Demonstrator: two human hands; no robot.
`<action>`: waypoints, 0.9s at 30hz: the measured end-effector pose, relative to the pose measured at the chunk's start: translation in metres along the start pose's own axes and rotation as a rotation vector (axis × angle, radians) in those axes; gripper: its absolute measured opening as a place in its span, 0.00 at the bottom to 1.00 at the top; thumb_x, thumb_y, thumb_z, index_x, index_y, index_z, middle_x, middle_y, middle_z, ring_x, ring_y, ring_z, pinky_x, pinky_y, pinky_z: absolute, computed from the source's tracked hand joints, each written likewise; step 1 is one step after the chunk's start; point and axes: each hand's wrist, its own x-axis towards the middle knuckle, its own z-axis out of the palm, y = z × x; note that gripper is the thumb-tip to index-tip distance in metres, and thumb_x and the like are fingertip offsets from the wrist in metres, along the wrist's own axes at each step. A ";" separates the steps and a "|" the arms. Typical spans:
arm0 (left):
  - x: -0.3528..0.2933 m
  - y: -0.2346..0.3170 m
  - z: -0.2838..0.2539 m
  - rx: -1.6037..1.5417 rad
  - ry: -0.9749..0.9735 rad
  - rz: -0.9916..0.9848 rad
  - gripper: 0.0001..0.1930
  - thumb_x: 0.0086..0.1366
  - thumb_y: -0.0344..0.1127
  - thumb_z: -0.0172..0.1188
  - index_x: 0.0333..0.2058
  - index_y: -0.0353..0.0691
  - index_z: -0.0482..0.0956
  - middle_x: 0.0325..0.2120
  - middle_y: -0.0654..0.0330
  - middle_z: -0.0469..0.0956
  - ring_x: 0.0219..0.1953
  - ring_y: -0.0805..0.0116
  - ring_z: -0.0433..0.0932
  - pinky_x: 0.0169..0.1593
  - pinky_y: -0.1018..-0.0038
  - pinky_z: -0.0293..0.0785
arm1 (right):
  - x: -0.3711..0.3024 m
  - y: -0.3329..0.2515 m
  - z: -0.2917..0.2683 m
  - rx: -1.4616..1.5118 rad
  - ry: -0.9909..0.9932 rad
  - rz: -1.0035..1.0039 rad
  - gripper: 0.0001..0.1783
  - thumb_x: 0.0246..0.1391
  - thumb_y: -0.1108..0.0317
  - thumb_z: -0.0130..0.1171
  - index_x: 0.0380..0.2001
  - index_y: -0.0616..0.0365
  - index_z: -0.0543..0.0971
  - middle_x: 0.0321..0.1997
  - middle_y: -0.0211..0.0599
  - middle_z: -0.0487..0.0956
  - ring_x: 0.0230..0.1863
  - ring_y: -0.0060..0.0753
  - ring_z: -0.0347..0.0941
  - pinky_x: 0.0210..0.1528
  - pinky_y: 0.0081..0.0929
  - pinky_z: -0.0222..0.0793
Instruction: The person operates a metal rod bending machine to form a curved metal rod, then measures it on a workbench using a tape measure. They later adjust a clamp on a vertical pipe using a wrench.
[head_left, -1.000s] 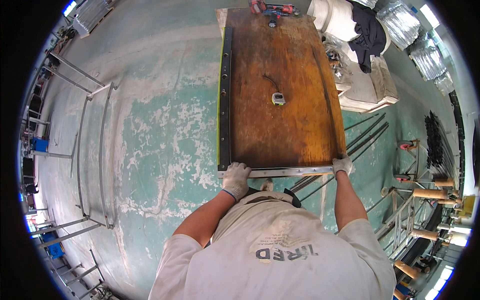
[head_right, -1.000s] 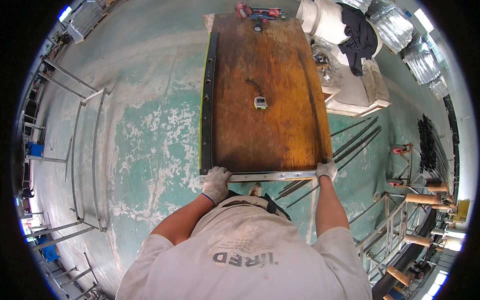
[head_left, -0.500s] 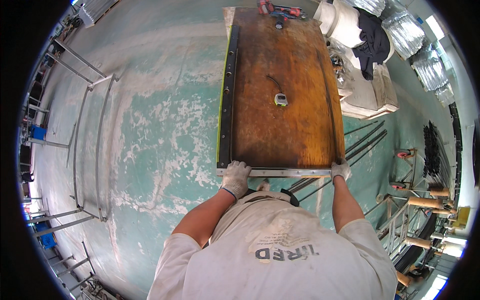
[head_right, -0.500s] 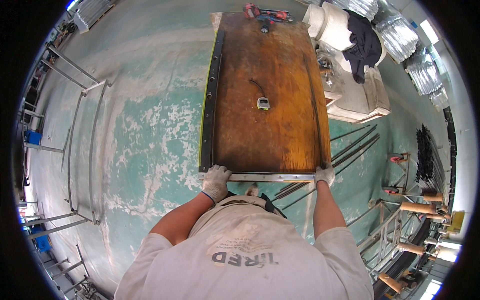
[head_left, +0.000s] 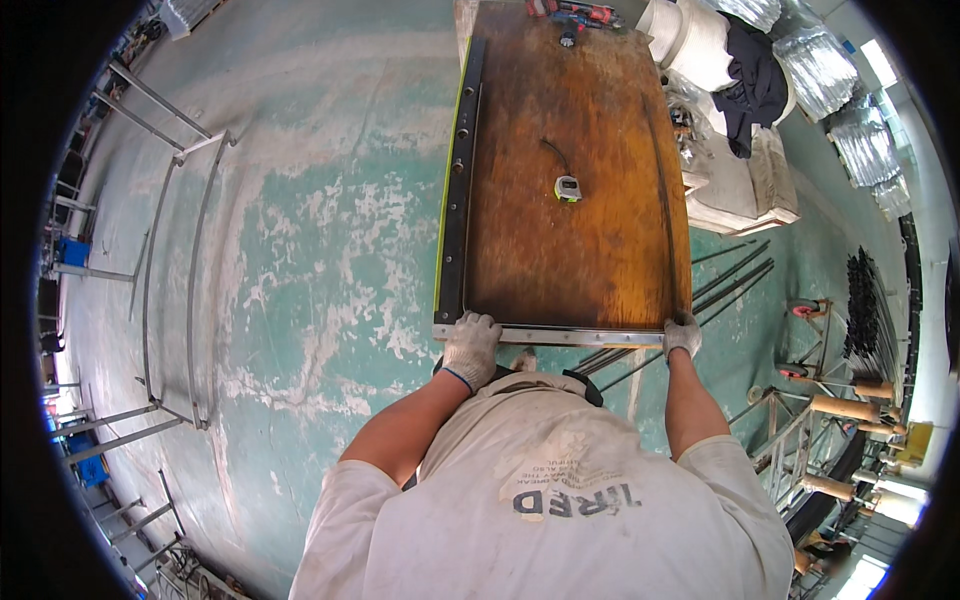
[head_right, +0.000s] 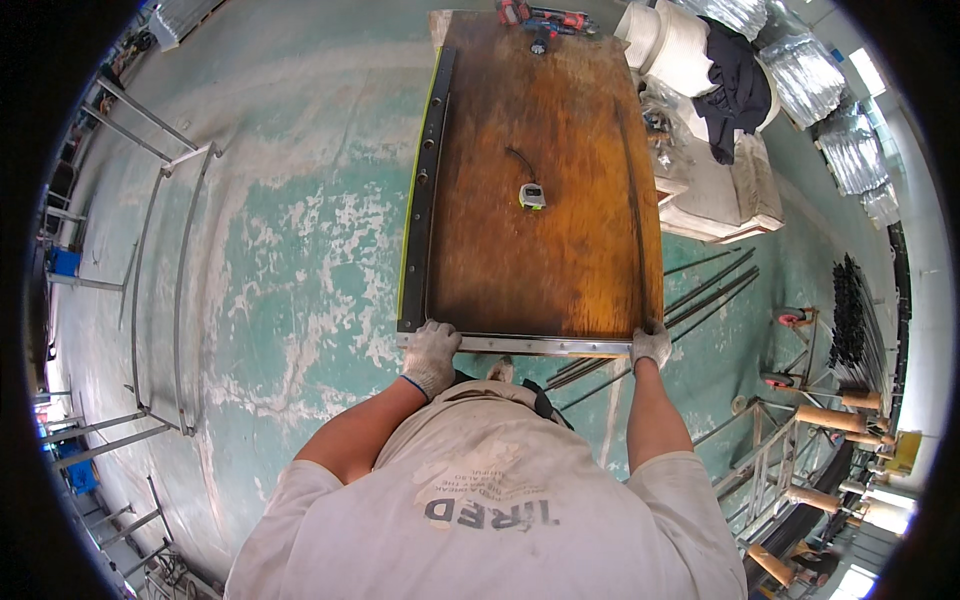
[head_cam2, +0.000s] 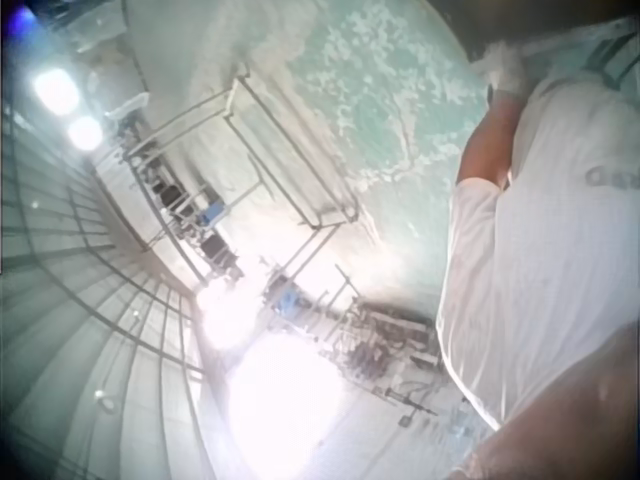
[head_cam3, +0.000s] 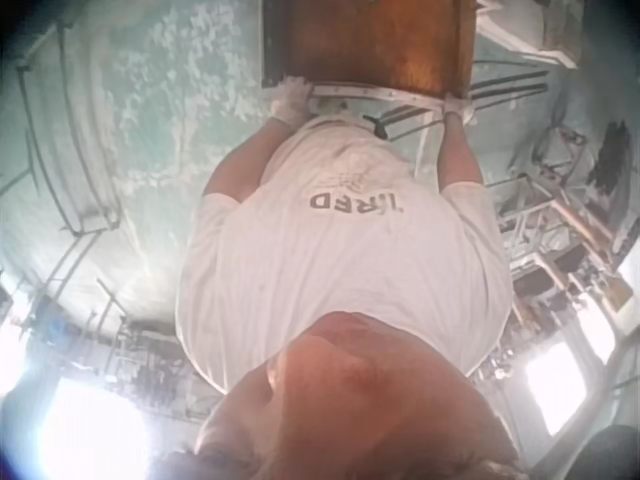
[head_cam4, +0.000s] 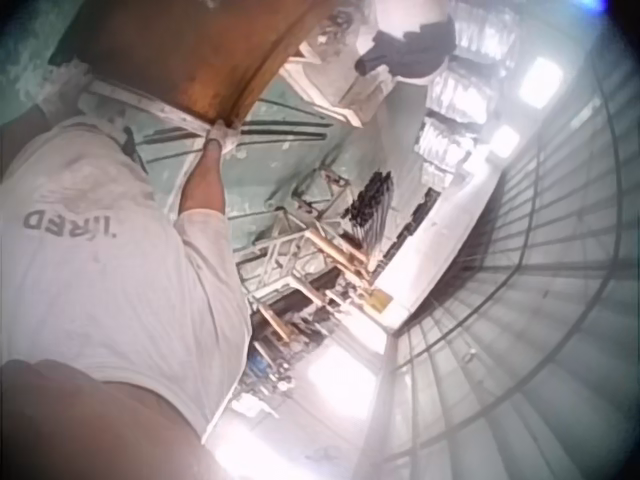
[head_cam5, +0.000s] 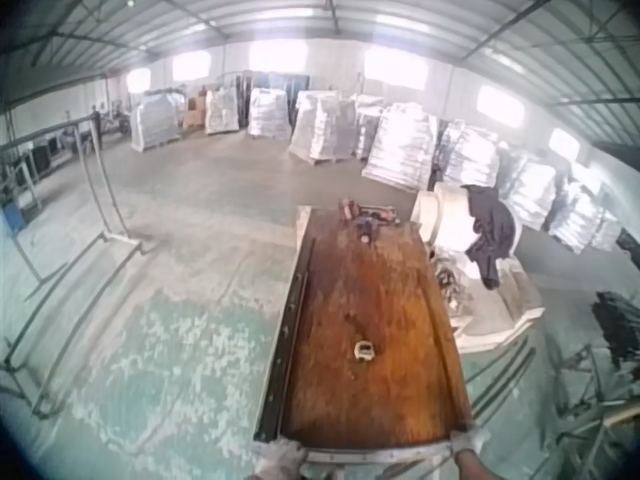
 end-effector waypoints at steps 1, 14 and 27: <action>0.000 0.001 -0.003 0.001 0.008 0.008 0.15 0.61 0.31 0.66 0.47 0.41 0.90 0.52 0.50 0.85 0.61 0.45 0.81 0.67 0.54 0.77 | 0.000 0.001 0.000 0.018 0.007 0.004 0.25 0.60 0.68 0.76 0.61 0.56 0.90 0.59 0.45 0.93 0.61 0.43 0.90 0.66 0.40 0.83; 0.002 0.001 -0.003 0.027 -0.027 -0.018 0.18 0.56 0.31 0.68 0.47 0.42 0.90 0.54 0.52 0.85 0.62 0.46 0.80 0.68 0.54 0.77 | 0.000 0.004 0.004 0.096 0.008 0.018 0.25 0.60 0.69 0.75 0.62 0.59 0.90 0.59 0.46 0.93 0.61 0.44 0.90 0.66 0.39 0.83; -0.002 0.003 -0.002 -0.007 0.012 0.009 0.15 0.58 0.31 0.67 0.45 0.41 0.90 0.52 0.50 0.85 0.61 0.46 0.81 0.70 0.53 0.76 | 0.004 0.015 0.001 0.170 -0.013 0.013 0.26 0.59 0.69 0.75 0.61 0.59 0.90 0.59 0.47 0.93 0.61 0.45 0.90 0.66 0.40 0.83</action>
